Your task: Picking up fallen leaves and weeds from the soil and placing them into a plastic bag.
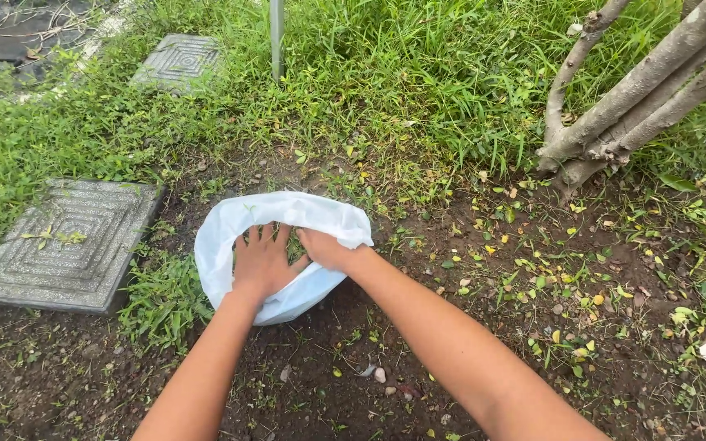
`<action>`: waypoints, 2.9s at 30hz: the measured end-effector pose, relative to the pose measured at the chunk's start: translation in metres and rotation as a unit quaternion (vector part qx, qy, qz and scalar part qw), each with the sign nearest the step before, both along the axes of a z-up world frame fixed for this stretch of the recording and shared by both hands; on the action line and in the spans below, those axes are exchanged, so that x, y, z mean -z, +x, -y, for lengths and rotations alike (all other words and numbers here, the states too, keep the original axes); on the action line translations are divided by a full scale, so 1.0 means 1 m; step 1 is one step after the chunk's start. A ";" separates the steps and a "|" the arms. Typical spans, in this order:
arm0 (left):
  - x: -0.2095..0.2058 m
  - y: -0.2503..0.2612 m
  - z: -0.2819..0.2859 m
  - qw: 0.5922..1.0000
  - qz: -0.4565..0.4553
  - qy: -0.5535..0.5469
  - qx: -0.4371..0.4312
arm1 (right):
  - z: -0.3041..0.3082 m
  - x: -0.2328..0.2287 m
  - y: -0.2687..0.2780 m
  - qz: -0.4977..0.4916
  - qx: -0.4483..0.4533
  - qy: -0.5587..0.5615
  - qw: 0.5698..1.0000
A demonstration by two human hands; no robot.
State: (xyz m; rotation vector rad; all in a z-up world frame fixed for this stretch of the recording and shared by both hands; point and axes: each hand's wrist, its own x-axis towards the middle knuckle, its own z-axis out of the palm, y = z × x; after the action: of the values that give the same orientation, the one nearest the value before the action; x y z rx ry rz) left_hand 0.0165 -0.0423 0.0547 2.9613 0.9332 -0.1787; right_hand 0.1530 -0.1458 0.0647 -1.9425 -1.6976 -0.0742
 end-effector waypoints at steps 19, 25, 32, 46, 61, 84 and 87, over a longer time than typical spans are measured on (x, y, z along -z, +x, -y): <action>0.006 0.002 -0.005 0.993 -0.088 0.078 0.029 | -0.057 0.067 -0.013 -0.059 0.020 0.011 0.998; 0.003 0.000 -0.002 0.994 -0.090 0.053 0.032 | -0.054 0.075 -0.012 -0.076 -0.013 0.019 0.997; 0.002 -0.001 -0.001 0.996 -0.065 0.047 0.037 | -0.028 0.018 -0.024 -0.042 0.040 0.028 0.998; 0.006 -0.001 -0.002 0.995 -0.051 0.077 0.047 | -0.024 0.005 -0.024 -0.060 0.039 0.033 0.997; 0.011 -0.006 -0.013 0.998 0.016 0.051 0.045 | -0.058 0.002 0.001 -0.042 0.023 0.030 0.998; 0.027 -0.013 -0.042 0.992 0.119 0.033 0.022 | 0.011 -0.166 -0.009 -0.001 -0.072 -0.168 0.983; 0.032 -0.008 -0.029 0.989 0.130 0.064 0.012 | 0.024 -0.173 0.037 -0.157 -0.231 -0.029 0.960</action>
State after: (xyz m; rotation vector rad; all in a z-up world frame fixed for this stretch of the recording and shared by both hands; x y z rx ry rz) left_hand 0.0081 -0.0131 0.0225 3.0110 0.9049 0.2719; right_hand 0.1896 -0.1699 0.2374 -1.4502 -1.8933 0.4391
